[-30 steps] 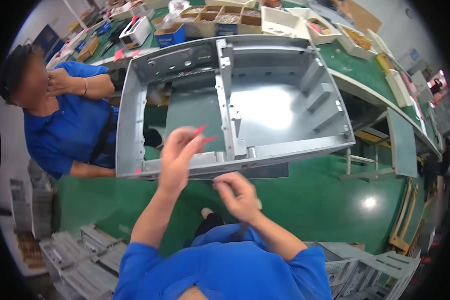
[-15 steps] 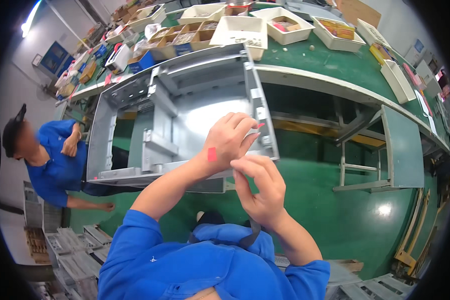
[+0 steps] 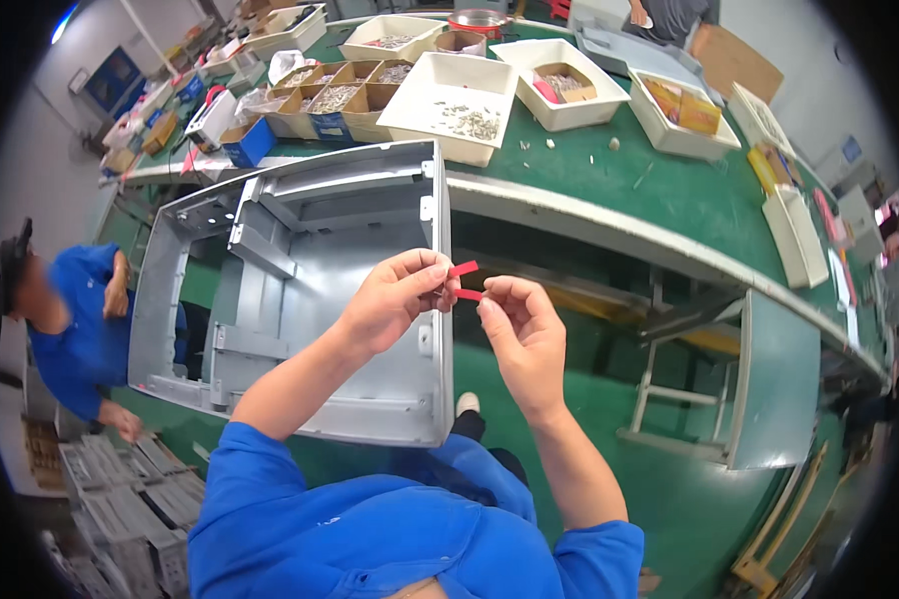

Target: Collaborate with a colleague to assemble metal computer or server cabinets, including positioning panels and inserting fasteners.

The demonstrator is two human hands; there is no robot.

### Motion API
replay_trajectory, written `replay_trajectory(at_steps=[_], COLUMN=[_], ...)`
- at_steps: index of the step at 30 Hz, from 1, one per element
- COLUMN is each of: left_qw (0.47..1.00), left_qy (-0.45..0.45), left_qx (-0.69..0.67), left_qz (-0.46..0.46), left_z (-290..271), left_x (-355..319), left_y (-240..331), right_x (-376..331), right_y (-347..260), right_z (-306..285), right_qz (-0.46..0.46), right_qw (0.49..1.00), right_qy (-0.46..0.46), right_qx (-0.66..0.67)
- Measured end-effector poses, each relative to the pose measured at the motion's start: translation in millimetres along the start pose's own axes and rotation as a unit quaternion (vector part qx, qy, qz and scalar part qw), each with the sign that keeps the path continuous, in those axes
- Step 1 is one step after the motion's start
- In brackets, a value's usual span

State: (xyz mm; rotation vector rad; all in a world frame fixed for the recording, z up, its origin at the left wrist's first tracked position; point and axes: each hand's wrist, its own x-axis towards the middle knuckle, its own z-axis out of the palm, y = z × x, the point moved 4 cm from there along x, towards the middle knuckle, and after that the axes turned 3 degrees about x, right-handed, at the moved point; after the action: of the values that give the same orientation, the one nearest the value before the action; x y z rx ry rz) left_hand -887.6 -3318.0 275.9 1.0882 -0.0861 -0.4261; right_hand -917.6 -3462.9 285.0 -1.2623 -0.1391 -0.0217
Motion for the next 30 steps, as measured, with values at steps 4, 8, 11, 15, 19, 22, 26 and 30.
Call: replay_trajectory(at_steps=[4, 8, 11, 15, 19, 22, 26, 30], left_qw=[0.998, 0.984, 0.967, 0.938, 0.910, 0.893, 0.882, 0.861], left_qy=[0.052, 0.151, 0.231, 0.320, 0.383, 0.414, 0.434, 0.469], left_qx=[-0.038, -0.077, -0.076, -0.061, -0.065, -0.052, -0.049, -0.056], left_qz=[0.024, 0.053, 0.081, 0.120, 0.148, 0.167, 0.178, 0.190], left_z=[-16, -42, -50, -44, -25, -16, -17, -32], left_x=[23, 30, 26, 33, 55, 75, 94, 106], left_y=[6, 0, 1, -1, -3, -1, 5, 8], right_x=[43, 73, 92, 121, 157, 182, 209, 227], right_y=[16, 43, 60, 72, 68, 64, 65, 78], right_z=[4, 13, 20, 16, 1, -7, -7, 1], right_qz=[0.060, 0.142, 0.226, 0.293, 0.318, 0.313, 0.298, 0.257], right_qw=[0.997, 0.981, 0.954, 0.918, 0.898, 0.889, 0.885, 0.888], right_qy=[-0.038, -0.077, -0.116, -0.187, -0.252, -0.292, -0.331, -0.369], right_qx=[0.025, 0.109, 0.160, 0.189, 0.173, 0.163, 0.137, 0.097])
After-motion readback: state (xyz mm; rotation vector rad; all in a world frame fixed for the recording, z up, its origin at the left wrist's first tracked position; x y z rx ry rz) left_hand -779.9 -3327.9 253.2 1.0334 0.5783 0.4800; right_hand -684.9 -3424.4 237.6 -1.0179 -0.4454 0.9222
